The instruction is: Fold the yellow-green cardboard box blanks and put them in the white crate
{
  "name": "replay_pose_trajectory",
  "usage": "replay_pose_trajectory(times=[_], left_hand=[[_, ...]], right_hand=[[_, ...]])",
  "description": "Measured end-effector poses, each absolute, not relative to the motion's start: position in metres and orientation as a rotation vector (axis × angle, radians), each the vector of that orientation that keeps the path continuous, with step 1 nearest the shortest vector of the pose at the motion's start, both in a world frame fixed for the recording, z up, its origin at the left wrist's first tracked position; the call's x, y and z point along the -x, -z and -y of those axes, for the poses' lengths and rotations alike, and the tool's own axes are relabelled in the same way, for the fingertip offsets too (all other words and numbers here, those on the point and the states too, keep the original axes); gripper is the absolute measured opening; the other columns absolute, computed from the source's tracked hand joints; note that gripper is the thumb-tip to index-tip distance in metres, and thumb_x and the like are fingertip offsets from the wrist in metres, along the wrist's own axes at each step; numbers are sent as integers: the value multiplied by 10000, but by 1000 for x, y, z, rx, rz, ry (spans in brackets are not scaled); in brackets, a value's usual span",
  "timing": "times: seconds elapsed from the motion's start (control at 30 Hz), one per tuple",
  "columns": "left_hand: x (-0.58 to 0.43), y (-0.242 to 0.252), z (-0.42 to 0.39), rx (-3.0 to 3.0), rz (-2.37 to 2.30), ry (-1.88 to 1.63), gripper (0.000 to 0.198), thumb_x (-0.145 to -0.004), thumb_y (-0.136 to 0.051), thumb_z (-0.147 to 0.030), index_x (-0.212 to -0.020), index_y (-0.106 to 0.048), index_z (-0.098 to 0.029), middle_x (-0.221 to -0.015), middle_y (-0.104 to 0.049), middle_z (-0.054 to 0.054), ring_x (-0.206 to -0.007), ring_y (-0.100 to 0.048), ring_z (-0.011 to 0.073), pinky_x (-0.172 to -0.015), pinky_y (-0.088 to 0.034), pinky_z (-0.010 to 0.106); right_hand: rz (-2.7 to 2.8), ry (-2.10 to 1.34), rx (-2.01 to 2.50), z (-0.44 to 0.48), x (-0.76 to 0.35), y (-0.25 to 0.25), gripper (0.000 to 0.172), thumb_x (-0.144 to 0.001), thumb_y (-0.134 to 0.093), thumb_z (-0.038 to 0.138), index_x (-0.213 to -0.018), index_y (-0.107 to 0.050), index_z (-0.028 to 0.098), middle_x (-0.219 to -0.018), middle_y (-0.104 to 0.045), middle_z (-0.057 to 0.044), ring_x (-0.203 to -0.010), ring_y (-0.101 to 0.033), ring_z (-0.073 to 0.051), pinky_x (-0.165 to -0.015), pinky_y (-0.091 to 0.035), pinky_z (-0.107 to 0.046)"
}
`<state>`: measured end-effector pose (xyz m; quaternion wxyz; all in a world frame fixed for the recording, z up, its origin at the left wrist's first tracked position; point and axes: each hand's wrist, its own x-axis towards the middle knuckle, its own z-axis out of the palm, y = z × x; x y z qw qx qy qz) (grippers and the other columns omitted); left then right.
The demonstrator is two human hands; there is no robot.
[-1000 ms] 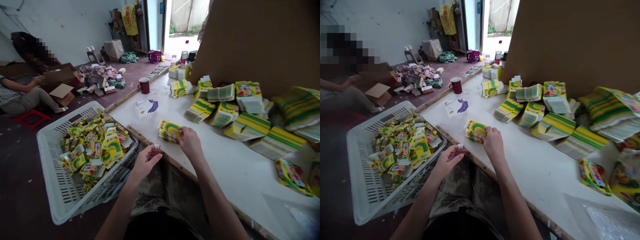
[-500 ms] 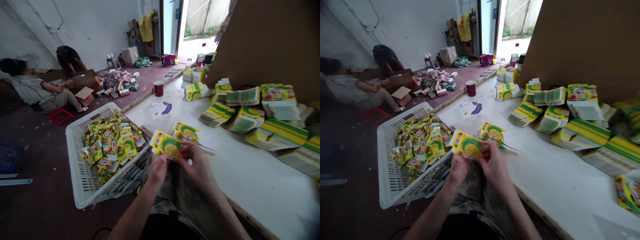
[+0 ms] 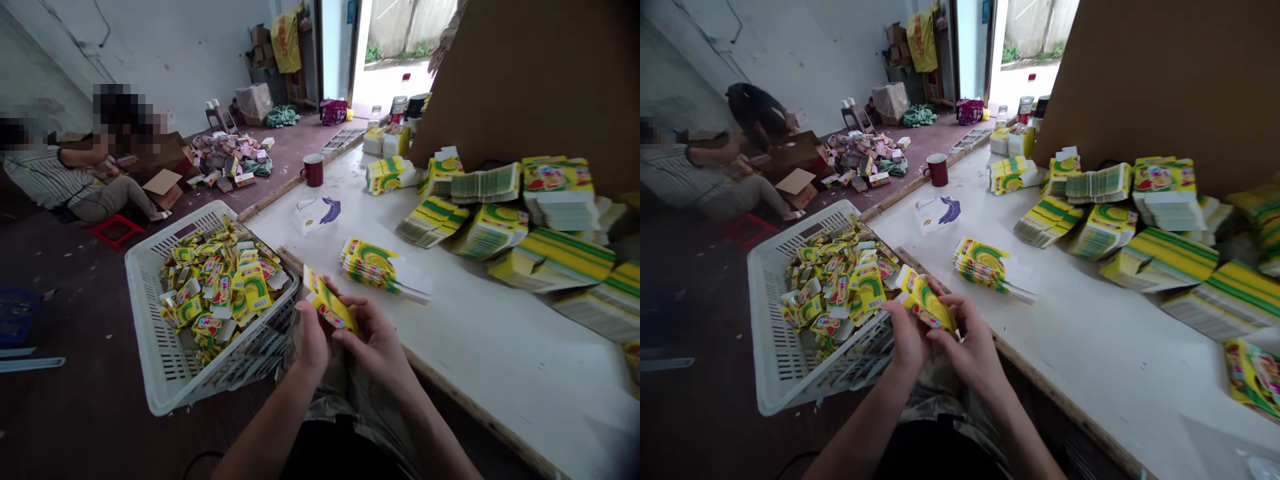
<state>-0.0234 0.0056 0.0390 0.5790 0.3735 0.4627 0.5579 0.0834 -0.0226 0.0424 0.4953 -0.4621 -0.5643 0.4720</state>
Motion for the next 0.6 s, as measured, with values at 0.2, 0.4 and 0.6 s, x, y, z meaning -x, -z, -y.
replay_pose_trajectory(times=[0.2,0.4,0.6], left_hand=[[22,-34,-13,-805,-972,-1511,278,-831,-657,-493,-950,-646,-242,-923,-703,-9,-853,-656,159,-810,-519,273],[31,-39,-6,-928,-1038,-1566,191,-884,-627,-385,-993,-650,-230,-989,-695,12,-935,-649,167,-870,-509,273],[51,-78,4,-1531,-1191,-1582,682,-691,-823,-376,-1289,-526,-239,-1375,-514,109,-1342,-436,312,-1136,-336,407]], right_hand=[[1356,-1149,1121,18,-97,-45,227,-895,-587,364,-1060,-646,219,-910,-730,-31,-811,-677,-218,-706,-534,-309],[1557,-732,1295,15,-117,-46,215,-916,-570,262,-1048,-739,255,-936,-756,-25,-831,-684,-242,-737,-535,-343],[1936,-118,1343,17,-130,-59,336,-935,-519,179,-1190,-695,309,-1032,-715,-85,-935,-604,-292,-802,-495,-447]])
